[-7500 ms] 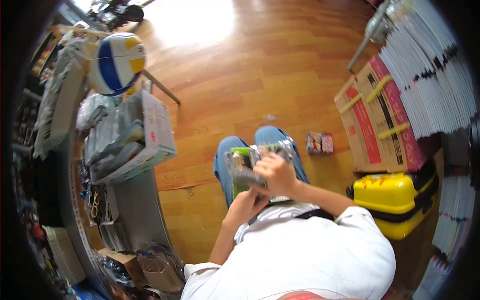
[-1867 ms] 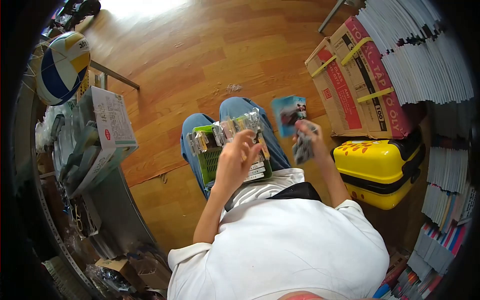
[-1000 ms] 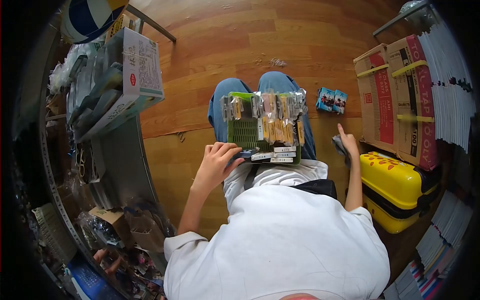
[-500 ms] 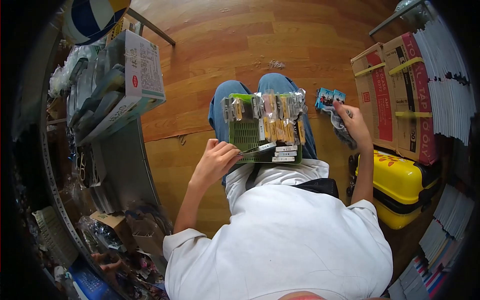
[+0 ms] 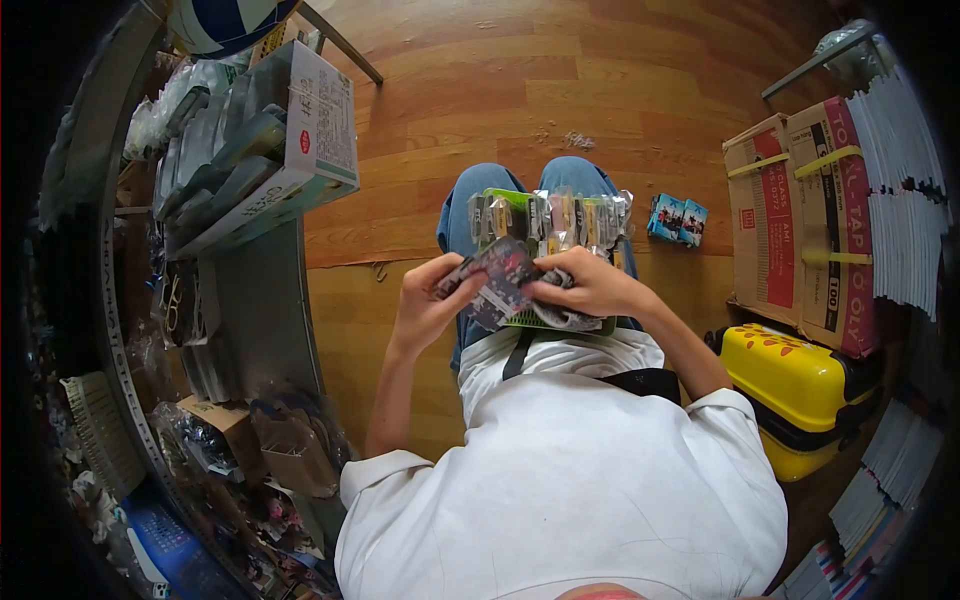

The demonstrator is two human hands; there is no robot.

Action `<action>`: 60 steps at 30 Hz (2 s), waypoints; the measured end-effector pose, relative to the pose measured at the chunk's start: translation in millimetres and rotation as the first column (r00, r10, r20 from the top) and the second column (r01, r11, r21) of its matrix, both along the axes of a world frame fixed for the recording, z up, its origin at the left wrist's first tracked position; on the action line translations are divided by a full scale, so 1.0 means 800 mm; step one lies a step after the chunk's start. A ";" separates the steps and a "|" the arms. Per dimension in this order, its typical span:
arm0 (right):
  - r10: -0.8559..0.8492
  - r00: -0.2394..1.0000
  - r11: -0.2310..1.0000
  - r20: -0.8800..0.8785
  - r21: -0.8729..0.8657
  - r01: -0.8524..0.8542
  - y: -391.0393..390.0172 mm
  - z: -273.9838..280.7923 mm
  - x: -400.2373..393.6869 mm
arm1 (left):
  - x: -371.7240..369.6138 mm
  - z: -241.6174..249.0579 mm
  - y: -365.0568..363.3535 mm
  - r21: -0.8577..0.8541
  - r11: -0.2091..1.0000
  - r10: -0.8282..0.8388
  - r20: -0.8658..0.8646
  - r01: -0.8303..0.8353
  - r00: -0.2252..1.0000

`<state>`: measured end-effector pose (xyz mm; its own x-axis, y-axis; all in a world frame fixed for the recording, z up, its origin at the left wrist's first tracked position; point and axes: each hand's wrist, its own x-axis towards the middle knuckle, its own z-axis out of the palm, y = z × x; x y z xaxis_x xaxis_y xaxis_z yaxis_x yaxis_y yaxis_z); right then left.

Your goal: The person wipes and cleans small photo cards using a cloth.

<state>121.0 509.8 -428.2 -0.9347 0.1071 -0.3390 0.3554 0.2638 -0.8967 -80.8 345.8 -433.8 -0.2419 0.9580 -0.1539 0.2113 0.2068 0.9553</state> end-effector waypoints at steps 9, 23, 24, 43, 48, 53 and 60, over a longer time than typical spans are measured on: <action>-0.299 0.932 0.906 -0.205 -0.369 0.210 -0.026 -0.010 0.002 | 0.083 -0.009 0.053 0.164 0.984 -0.117 0.899 -0.075 0.421; 0.053 0.949 0.849 -0.311 0.515 0.121 -0.037 0.040 -0.003 | 0.090 -0.028 0.039 -0.110 0.986 0.146 0.930 -0.123 0.337; 0.040 0.953 0.817 -0.301 0.559 0.142 -0.037 0.039 -0.007 | 0.085 -0.028 0.037 -0.112 0.989 0.141 0.909 -0.097 0.391; -0.538 0.828 0.818 -0.160 -0.334 0.467 -0.009 0.005 0.023 | 0.094 -0.015 0.024 -0.088 0.957 0.250 0.733 -0.276 0.632; -0.724 0.690 0.616 0.002 -0.448 0.648 -0.008 0.000 0.028 | 0.092 -0.019 0.020 -0.109 0.978 0.196 0.762 -0.176 0.617; -0.780 0.625 0.575 -0.045 -0.449 0.684 -0.009 -0.001 0.017 | 0.085 -0.008 0.027 0.006 0.950 0.235 0.645 -0.312 0.728; -0.756 0.375 0.608 -0.537 -0.361 0.708 0.016 0.038 -0.020 | 0.067 -0.001 0.045 0.125 0.887 0.359 0.418 -0.444 0.834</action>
<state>105.4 522.3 -397.9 -0.4775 0.8543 0.2053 -0.2172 0.1116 -0.9697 -27.2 382.1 -434.9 -0.5775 0.8075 -0.1199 -0.2268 -0.0176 0.9738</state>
